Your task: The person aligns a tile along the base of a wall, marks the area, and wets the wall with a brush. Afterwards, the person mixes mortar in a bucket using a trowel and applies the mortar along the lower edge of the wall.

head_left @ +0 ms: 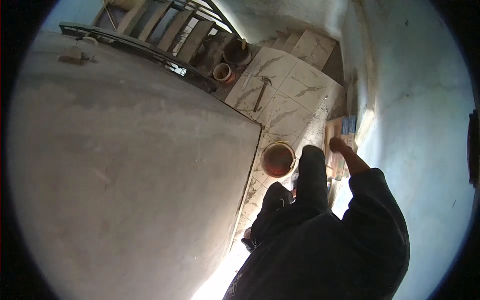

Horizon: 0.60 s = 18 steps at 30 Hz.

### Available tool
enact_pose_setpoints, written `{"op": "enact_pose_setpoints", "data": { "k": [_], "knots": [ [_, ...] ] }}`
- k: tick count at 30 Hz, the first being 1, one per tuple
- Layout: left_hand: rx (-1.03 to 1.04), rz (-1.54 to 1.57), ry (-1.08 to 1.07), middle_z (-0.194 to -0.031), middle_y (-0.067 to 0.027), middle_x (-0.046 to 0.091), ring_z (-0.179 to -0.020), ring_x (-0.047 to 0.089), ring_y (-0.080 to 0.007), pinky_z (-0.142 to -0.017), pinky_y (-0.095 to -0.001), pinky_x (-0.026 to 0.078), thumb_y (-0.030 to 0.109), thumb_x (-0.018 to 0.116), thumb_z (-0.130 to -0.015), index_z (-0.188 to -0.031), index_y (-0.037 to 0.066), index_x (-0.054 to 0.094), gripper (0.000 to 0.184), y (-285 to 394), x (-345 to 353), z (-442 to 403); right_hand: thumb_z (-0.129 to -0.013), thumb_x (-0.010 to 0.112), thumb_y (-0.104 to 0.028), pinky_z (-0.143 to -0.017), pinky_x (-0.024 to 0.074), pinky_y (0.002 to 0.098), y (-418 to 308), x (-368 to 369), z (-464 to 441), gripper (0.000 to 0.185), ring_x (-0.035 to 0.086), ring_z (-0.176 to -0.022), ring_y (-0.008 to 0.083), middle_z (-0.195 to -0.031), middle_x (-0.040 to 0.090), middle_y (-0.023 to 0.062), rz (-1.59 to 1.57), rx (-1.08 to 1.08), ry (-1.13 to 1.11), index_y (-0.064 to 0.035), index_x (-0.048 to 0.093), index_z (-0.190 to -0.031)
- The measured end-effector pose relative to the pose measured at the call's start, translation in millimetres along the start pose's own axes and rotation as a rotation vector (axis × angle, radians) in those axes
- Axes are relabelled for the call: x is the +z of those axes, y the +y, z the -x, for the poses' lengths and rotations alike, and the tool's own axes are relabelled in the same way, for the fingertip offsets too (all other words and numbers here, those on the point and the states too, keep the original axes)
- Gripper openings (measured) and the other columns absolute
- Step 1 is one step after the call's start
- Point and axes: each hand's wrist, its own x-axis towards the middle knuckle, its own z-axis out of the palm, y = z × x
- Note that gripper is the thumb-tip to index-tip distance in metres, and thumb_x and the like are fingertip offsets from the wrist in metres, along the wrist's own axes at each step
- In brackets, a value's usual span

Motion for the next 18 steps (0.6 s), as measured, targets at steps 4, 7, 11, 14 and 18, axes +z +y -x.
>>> {"op": "enact_pose_setpoints", "data": {
  "k": [4,7,11,14,18],
  "knots": [
    [-0.054,0.074,0.041,-0.048,-0.0022,0.041,-0.041,0.038,-0.0191,-0.039,-0.0362,0.032,0.023,0.058,-0.078,-0.059,0.009,0.044,0.028,62.2,28.3,10.1,-0.077,0.052,-0.021,-0.075,0.0499,0.0425,41.2,-91.1,-90.4,0.022,0.062,-0.083,0.0326,-0.088,0.064,0.0163,0.025,-0.07,0.165,-0.0034,0.065,-0.075],
    [-0.143,0.087,0.088,-0.048,-0.0023,0.041,-0.041,0.037,-0.0195,-0.039,-0.0363,0.032,0.023,0.057,-0.078,-0.059,0.009,0.044,0.027,98.3,51.0,28.9,-0.081,0.049,-0.021,-0.078,0.0492,0.0447,86.2,-166.4,-145.8,0.025,0.062,-0.086,0.0334,-0.093,0.063,0.0176,-0.072,-0.086,0.206,-0.0022,0.065,-0.081],
    [-0.309,0.097,0.144,-0.048,-0.0024,0.04,-0.04,0.037,-0.0199,-0.038,-0.0365,0.031,0.023,0.056,-0.079,-0.058,0.009,0.044,0.027,160.9,87.0,65.9,-0.088,0.046,-0.024,-0.073,0.0496,0.0456,170.1,-234.2,-165.1,0.029,0.058,-0.089,0.0356,-0.086,0.061,0.019,0.059,-0.175,0.288,-0.0007,0.064,-0.086],
    [-0.403,0.133,0.185,-0.048,-0.0025,0.04,-0.04,0.037,-0.0203,-0.038,-0.0366,0.031,0.023,0.055,-0.08,-0.058,0.009,0.045,0.027,215.5,112.1,89.2,-0.075,0.056,-0.014,-0.077,0.0464,0.0472,240.5,-202.1,-159.1,0.02,0.059,-0.082,0.0355,-0.087,0.061,0.0188,0.035,-0.059,0.188,-0.0023,0.062,-0.089],
    [-0.491,0.226,0.256,-0.047,-0.0026,0.04,-0.039,0.037,-0.0208,-0.038,-0.0367,0.031,0.023,0.054,-0.08,-0.058,0.01,0.045,0.027,281.0,146.1,103.4,-0.074,0.054,-0.018,-0.075,0.0474,0.0459,315.6,-164.0,-136.3,0.018,0.058,-0.083,0.0313,-0.085,0.062,0.0143,0.259,-0.289,0.132,-0.0076,0.068,-0.075]
  ]
}}
